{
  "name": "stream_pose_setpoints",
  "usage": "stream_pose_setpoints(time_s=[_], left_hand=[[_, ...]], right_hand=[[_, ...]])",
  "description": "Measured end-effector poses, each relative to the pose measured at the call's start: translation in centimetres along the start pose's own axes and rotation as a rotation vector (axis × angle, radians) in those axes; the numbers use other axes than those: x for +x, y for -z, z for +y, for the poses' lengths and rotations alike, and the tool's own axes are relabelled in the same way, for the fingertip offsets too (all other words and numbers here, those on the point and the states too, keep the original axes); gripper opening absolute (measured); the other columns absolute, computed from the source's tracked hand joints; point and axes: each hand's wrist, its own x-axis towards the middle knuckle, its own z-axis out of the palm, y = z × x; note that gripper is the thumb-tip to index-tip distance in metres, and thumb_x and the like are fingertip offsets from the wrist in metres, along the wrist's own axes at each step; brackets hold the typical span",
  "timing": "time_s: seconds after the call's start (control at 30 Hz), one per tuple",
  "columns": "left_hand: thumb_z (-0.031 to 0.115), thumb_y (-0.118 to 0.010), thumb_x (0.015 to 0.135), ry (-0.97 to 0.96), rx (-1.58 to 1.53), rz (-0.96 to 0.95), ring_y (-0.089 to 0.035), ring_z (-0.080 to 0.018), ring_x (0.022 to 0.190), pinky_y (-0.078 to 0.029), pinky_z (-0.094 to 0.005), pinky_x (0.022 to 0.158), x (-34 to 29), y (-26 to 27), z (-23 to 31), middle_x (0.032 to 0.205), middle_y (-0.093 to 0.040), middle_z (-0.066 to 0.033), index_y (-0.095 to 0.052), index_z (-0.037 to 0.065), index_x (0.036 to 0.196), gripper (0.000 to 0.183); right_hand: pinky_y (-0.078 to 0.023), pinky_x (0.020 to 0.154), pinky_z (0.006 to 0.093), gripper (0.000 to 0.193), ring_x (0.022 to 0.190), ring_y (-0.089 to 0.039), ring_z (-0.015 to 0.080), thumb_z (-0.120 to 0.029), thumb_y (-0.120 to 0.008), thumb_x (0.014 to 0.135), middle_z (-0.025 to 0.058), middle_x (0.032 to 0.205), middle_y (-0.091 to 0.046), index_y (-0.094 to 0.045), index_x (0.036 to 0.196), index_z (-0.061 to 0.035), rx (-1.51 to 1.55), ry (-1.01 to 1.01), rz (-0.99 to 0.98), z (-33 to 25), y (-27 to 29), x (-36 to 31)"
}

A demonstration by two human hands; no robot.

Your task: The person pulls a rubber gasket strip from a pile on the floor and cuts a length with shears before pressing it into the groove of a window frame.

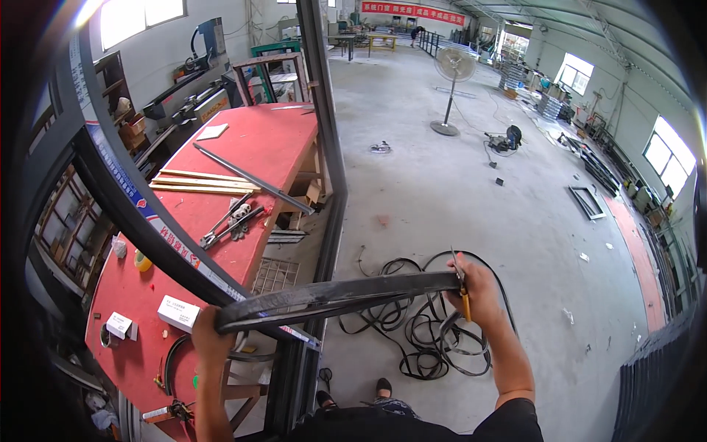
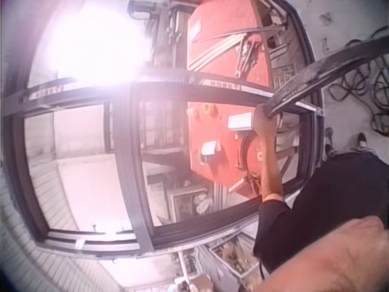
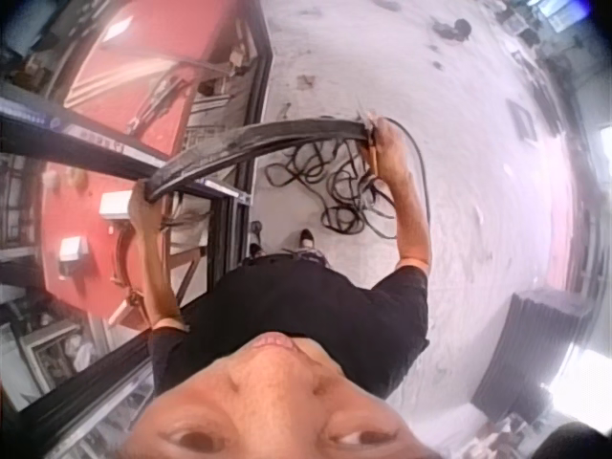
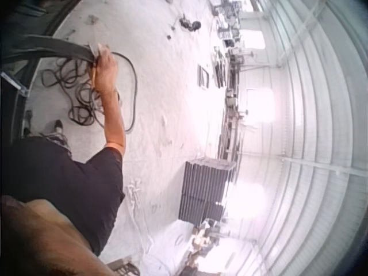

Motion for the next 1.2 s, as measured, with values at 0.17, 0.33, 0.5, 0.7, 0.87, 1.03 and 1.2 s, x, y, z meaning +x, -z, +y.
stream_pose_setpoints(time_s=[0.17, 0.33, 0.5, 0.7, 0.87, 1.03, 1.2], left_hand=[[0.009, -0.074, 0.075, 0.135, -0.418, -0.186, -0.058, -0.0215, 0.072, -0.048, -0.0359, 0.068, -3.8, -8.8, -1.0, 0.077, -0.059, -0.0091, -0.055, 0.002, 0.093, 0.026], [0.029, -0.094, 0.053, -0.044, -0.417, -0.513, -0.052, -0.0367, 0.116, -0.045, -0.0418, 0.099, -2.2, -11.0, 5.7, 0.128, -0.051, -0.0227, -0.034, 0.003, 0.145, 0.113], [0.040, -0.091, 0.056, -0.451, -0.392, -0.360, -0.051, -0.0364, 0.121, -0.043, -0.0410, 0.100, 0.7, -9.7, 17.4, 0.130, -0.052, -0.0209, -0.039, 0.001, 0.140, 0.106], [0.019, -0.080, 0.067, -0.431, -0.510, -0.611, -0.062, -0.0359, 0.088, -0.050, -0.0405, 0.076, 2.6, -12.2, 22.1, 0.095, -0.063, -0.0152, -0.062, 0.004, 0.105, 0.045], [0.015, -0.074, 0.069, -0.608, -0.459, -0.638, -0.062, -0.0372, 0.078, -0.050, -0.0432, 0.067, 3.1, -14.4, 23.0, 0.082, -0.064, -0.0161, -0.064, 0.004, 0.094, 0.029], [0.016, -0.075, 0.070, -0.603, -0.279, -0.670, -0.064, -0.0352, 0.078, -0.051, -0.0431, 0.067, 3.1, -15.1, 23.5, 0.083, -0.065, -0.0147, -0.062, 0.006, 0.095, 0.030], [0.013, -0.075, 0.071, -0.504, -0.329, -0.589, -0.064, -0.0341, 0.078, -0.051, -0.0419, 0.067, 3.9, -13.5, 22.0, 0.084, -0.065, -0.0124, -0.060, 0.007, 0.095, 0.029]], right_hand=[[-0.045, 0.059, 0.0428, 0.054, 0.067, -0.057, 0.0330, -0.008, -0.074, 0.066, 0.0124, 0.081, -0.058, -0.052, 0.115, -0.0051, -0.143, 0.130, 0.006, -5.2, 3.3, 5.3], [-0.047, 0.059, 0.0406, 0.042, 0.067, -0.058, 0.0311, -0.009, -0.069, 0.071, 0.0114, 0.076, -0.056, -0.054, 0.111, -0.0026, -0.245, 0.206, -0.080, -6.7, 2.2, 7.5], [-0.048, 0.058, 0.0385, 0.042, 0.062, -0.057, 0.0275, -0.013, -0.069, 0.072, 0.0087, 0.073, -0.056, -0.057, 0.110, -0.0026, -0.247, 0.225, -0.210, -7.6, -1.2, 6.1], [-0.050, 0.058, 0.0367, 0.040, 0.063, -0.060, 0.0265, -0.017, -0.067, 0.075, 0.0096, 0.073, -0.058, -0.058, 0.112, -0.0019, -0.271, 0.123, -0.274, -7.2, -2.6, 3.3], [-0.051, 0.061, 0.0389, 0.036, 0.070, -0.064, 0.0291, -0.013, -0.065, 0.077, 0.0125, 0.078, -0.062, -0.057, 0.111, -0.0027, -0.199, 0.016, -0.219, -5.4, -2.5, 1.2], [-0.051, 0.062, 0.0410, 0.033, 0.075, -0.063, 0.0343, -0.009, -0.069, 0.075, 0.0109, 0.086, -0.065, -0.058, 0.106, -0.0081, -0.074, -0.159, -0.084, -3.8, -4.4, -1.5], [-0.051, 0.069, 0.0411, 0.059, 0.083, -0.064, 0.0335, -0.017, -0.077, 0.069, 0.0099, 0.094, -0.064, -0.046, 0.119, -0.0123, -0.001, -0.451, -0.053, -0.9, -5.8, -7.7]])
